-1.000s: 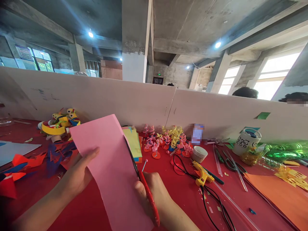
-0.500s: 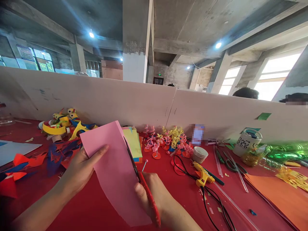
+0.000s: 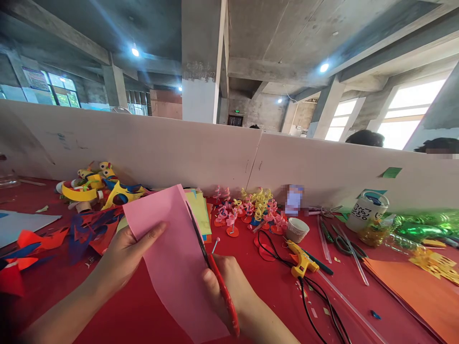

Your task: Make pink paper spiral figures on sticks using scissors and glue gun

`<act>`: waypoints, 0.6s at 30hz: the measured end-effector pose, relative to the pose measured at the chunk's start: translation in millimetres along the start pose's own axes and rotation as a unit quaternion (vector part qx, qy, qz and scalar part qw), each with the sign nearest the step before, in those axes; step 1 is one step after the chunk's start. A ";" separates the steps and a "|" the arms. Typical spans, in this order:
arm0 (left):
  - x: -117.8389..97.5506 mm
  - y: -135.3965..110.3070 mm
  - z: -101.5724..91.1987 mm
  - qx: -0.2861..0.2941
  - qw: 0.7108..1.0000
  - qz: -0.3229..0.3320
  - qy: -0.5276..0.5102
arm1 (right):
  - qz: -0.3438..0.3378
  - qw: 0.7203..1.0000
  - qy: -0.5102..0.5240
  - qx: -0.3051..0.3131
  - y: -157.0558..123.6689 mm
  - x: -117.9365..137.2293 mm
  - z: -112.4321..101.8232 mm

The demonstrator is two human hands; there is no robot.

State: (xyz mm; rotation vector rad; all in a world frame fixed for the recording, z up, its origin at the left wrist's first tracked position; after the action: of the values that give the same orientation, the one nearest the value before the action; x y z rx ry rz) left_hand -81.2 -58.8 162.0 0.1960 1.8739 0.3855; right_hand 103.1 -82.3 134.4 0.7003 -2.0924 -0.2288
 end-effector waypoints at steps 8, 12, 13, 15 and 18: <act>3.5 -1.2 -0.5 0.013 1.000 -0.006 0.001 | 0.021 1.000 0.005 -0.017 -1.1 -3.0 0.4; 3.6 -0.4 -0.5 0.014 1.000 -0.007 0.000 | 0.030 0.999 0.025 -0.009 -1.7 -6.3 2.6; 3.7 -0.2 -0.4 0.014 1.000 -0.009 0.001 | 0.031 0.999 0.032 -0.004 -1.7 -7.4 3.7; 3.5 0.3 -0.3 0.014 1.000 -0.009 -0.001 | 0.031 0.999 0.040 0.005 -1.3 -10.3 5.9; 3.0 0.8 -0.5 0.010 1.000 -0.005 -0.004 | 0.035 0.998 0.047 0.020 -0.3 -15.4 8.8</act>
State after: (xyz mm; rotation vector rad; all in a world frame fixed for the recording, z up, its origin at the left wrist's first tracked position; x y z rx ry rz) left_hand -82.7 -57.2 159.8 0.2014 1.8715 0.3580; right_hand 103.0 -74.8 118.3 0.6495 -2.0331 -0.1130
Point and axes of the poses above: each hand's wrist, its own y-axis towards the middle knuckle, its own z-axis out of the palm, x = y × z, the point moved 5 cm from there along y, towards the middle knuckle, and after that the axes turned 1 degree about x, right-handed, at the moved point
